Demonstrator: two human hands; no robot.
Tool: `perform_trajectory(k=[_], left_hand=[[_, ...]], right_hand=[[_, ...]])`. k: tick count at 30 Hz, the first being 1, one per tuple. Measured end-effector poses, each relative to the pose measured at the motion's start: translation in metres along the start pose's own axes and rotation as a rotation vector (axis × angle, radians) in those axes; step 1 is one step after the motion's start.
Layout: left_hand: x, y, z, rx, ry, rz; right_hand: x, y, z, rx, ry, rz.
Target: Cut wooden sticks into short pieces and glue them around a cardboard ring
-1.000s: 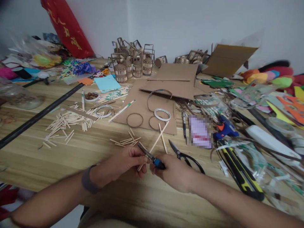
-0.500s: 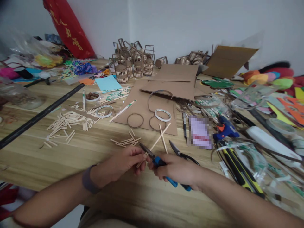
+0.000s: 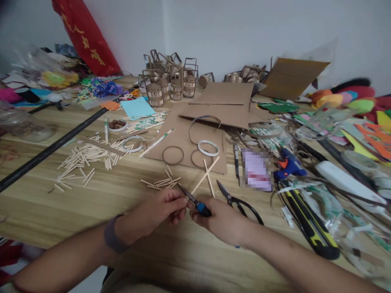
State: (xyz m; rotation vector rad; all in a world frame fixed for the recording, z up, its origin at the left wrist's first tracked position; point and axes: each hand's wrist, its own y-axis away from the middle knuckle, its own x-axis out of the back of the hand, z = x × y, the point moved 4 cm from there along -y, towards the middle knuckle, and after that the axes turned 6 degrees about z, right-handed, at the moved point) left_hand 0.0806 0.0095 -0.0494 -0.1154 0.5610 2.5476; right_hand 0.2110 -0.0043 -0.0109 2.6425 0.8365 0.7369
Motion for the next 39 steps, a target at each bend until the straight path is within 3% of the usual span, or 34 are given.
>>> perform_trajectory(k=[4,8,10,12,14,16,23,28,34,36,39], left_hand=[[0.007,-0.001,0.011,-0.118,0.031,0.062],[0.021,-0.001,0.019,-0.190,0.021,0.254],[0.023,-0.001,0.019,-0.183,-0.100,0.263],[0.019,0.000,0.019,-0.181,-0.268,0.190],[0.014,0.001,0.019,-0.193,-0.422,0.122],[0.011,0.003,0.019,-0.232,-0.551,0.114],[0.012,0.002,0.017,-0.398,-0.921,0.263],[0.010,0.004,0.017,-0.393,-0.967,0.283],[0.006,0.005,0.016,-0.414,-0.997,0.344],[0.009,0.003,0.016,-0.407,-1.014,0.330],[0.012,0.001,0.019,-0.409,-0.964,0.183]], right_hand=[[0.007,0.003,-0.003,-0.036,-0.064,0.052],[0.025,0.012,0.000,-0.090,0.080,0.262],[0.033,0.014,-0.003,-0.001,0.225,0.432],[0.036,0.014,-0.007,0.177,0.364,0.610],[0.033,0.010,-0.009,0.341,0.461,0.700],[0.026,0.002,-0.005,0.398,0.525,0.681],[0.011,-0.012,0.013,0.169,0.745,0.656],[0.005,-0.010,0.016,0.065,0.830,0.672],[-0.001,-0.012,0.014,0.071,0.896,0.705],[0.001,-0.012,0.014,0.091,0.868,0.706],[0.010,-0.011,0.014,0.193,0.648,0.641]])
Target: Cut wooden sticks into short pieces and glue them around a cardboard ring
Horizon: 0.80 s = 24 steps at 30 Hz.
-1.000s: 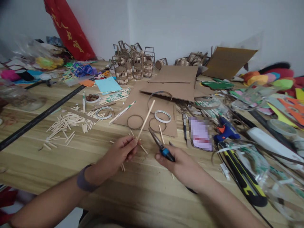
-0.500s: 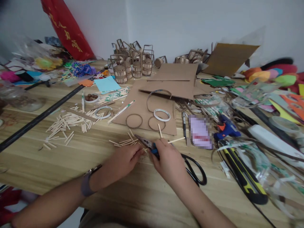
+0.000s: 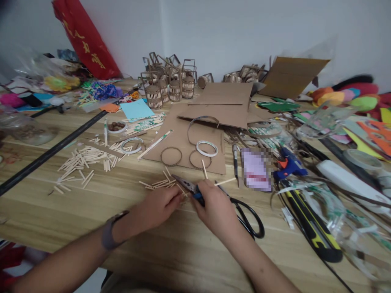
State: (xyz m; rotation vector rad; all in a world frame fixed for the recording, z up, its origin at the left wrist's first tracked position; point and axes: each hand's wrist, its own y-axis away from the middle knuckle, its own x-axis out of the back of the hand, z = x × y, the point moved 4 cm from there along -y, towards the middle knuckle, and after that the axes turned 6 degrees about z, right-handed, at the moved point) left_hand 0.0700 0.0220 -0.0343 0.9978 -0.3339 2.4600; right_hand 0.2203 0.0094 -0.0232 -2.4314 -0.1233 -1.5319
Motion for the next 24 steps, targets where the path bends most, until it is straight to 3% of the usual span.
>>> perform_trajectory(k=[3,6,8,13,18,21,24], left_hand=[[0.006,0.000,0.003,-0.062,0.226,-0.176],[0.010,0.001,0.006,-0.061,0.436,-0.318],[0.013,-0.001,0.004,-0.040,0.413,-0.251],[0.020,-0.011,-0.012,0.030,0.126,0.106],[0.030,-0.014,-0.011,-0.055,0.027,0.346],[0.033,-0.011,-0.009,-0.026,0.124,0.373],[0.025,-0.008,-0.006,0.046,0.267,0.244]], right_hand=[[0.010,-0.002,0.004,0.058,-0.279,-0.084],[0.018,-0.002,0.005,0.078,-0.414,-0.140],[0.022,-0.001,0.005,0.069,-0.415,-0.126],[0.016,0.001,0.005,0.121,-0.285,-0.085],[0.007,0.006,0.005,0.174,-0.227,-0.102],[0.006,0.007,0.006,0.118,-0.299,-0.125],[0.008,0.008,0.006,0.084,-0.373,-0.125]])
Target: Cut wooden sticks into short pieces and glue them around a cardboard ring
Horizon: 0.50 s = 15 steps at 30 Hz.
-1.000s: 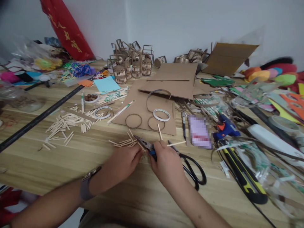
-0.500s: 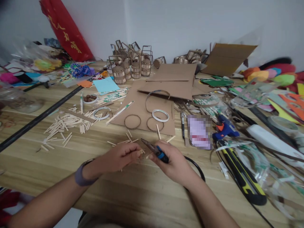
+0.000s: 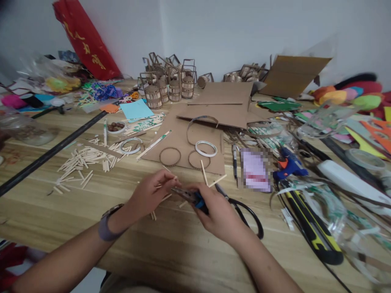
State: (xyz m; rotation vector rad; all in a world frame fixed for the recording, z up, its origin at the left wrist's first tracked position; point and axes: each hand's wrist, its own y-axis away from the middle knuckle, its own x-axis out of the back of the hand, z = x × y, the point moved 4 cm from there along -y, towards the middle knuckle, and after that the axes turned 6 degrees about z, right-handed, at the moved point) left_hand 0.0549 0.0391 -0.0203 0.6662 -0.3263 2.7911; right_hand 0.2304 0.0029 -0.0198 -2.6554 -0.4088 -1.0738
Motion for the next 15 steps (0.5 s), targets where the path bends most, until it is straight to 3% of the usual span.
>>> perform_trajectory(k=[6,9,11,13,15], left_hand=[[-0.022,0.013,0.004,0.069,0.104,-0.220],[-0.028,0.016,0.002,0.174,0.281,-0.284],[-0.034,0.017,0.000,0.255,0.431,-0.399],[-0.038,0.019,0.000,0.307,0.553,-0.528],[-0.039,0.020,0.000,0.335,0.620,-0.570]], right_hand=[[-0.004,0.003,-0.006,0.047,-0.004,-0.047],[-0.006,0.005,-0.007,0.048,0.038,-0.085],[-0.006,0.005,-0.007,0.081,0.066,-0.099],[-0.005,0.004,-0.007,0.147,0.076,-0.082],[-0.003,0.003,-0.007,0.229,0.065,-0.025]])
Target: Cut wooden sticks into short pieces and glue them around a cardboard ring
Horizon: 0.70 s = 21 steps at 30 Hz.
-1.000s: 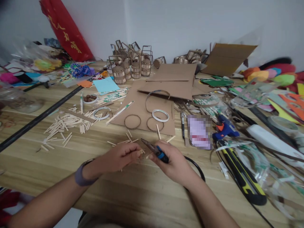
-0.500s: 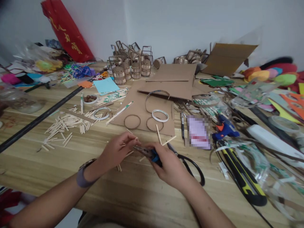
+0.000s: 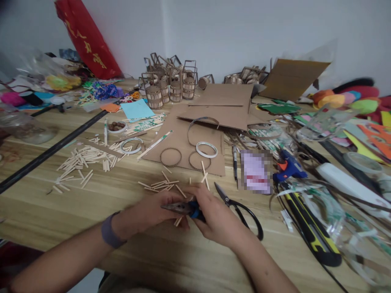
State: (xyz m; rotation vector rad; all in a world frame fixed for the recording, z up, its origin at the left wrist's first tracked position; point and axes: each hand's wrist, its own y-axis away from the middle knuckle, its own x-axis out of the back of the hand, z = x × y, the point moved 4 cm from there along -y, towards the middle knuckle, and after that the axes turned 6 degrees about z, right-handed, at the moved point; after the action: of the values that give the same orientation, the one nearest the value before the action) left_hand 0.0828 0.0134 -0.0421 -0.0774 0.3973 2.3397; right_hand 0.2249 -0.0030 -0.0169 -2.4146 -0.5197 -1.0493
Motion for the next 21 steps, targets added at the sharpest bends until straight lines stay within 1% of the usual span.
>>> perform_trajectory(k=[3,5,7,10,13,17,21], left_hand=[[0.004,-0.002,0.001,-0.017,0.077,0.092],[0.008,-0.003,0.002,-0.050,0.118,0.179],[0.012,-0.004,0.003,-0.065,0.188,0.255],[0.014,-0.006,0.001,-0.057,0.348,0.328],[0.011,-0.007,-0.002,-0.077,0.451,0.346],[0.007,-0.009,-0.007,-0.094,0.518,0.346],[0.006,-0.007,-0.007,-0.120,0.502,0.337]], right_hand=[[0.002,-0.002,0.001,0.068,0.014,0.156],[0.002,-0.002,0.000,0.058,0.047,0.281],[0.000,-0.001,-0.002,0.029,0.080,0.356],[-0.008,0.000,-0.008,-0.004,0.128,0.345],[-0.015,0.000,-0.011,-0.012,0.166,0.332],[-0.018,0.002,-0.008,-0.050,0.168,0.363],[-0.017,0.002,-0.007,-0.086,0.120,0.390]])
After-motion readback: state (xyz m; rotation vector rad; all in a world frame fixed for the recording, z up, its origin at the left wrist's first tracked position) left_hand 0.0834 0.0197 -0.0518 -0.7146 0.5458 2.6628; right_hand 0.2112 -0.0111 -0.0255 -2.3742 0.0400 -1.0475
